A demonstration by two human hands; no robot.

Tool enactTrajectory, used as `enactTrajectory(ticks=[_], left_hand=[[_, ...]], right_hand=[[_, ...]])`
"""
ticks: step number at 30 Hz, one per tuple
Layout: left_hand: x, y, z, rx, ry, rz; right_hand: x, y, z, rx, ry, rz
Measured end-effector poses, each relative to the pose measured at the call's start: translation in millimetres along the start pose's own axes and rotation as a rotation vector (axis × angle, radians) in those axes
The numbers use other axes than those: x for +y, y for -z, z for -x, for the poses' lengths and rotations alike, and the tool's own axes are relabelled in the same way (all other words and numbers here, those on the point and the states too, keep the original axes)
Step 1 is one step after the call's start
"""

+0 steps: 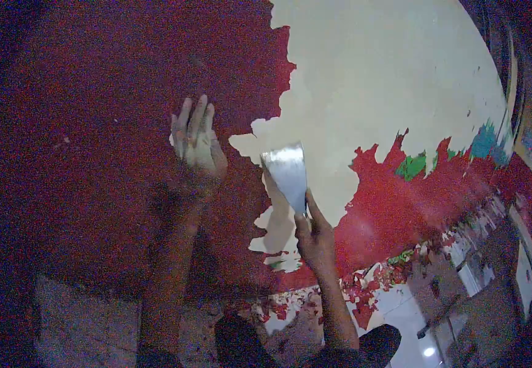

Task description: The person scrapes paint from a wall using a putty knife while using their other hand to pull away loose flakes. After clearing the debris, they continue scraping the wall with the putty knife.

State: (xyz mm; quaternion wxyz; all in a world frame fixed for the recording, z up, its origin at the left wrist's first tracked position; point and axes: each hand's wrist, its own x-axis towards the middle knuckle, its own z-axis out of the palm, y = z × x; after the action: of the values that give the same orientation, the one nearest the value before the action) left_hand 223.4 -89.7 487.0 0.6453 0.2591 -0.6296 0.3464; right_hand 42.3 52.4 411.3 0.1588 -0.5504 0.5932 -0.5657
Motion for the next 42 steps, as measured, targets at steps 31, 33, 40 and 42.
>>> enactTrajectory(ticks=[31, 33, 40, 42], left_hand=[[6, 0, -1, -0.084, -0.004, -0.064], [4, 2, -1, -0.085, -0.006, -0.068], [5, 0, 1, -0.076, -0.023, -0.076], [4, 0, -1, -0.068, -0.018, -0.084]], right_hand=[[-34, 24, -10, 0.033, -0.026, -0.042], [-30, 33, -3, 0.024, -0.064, -0.018], [-37, 32, -14, 0.019, 0.002, -0.041], [-35, 33, -15, -0.003, -0.039, -0.050]])
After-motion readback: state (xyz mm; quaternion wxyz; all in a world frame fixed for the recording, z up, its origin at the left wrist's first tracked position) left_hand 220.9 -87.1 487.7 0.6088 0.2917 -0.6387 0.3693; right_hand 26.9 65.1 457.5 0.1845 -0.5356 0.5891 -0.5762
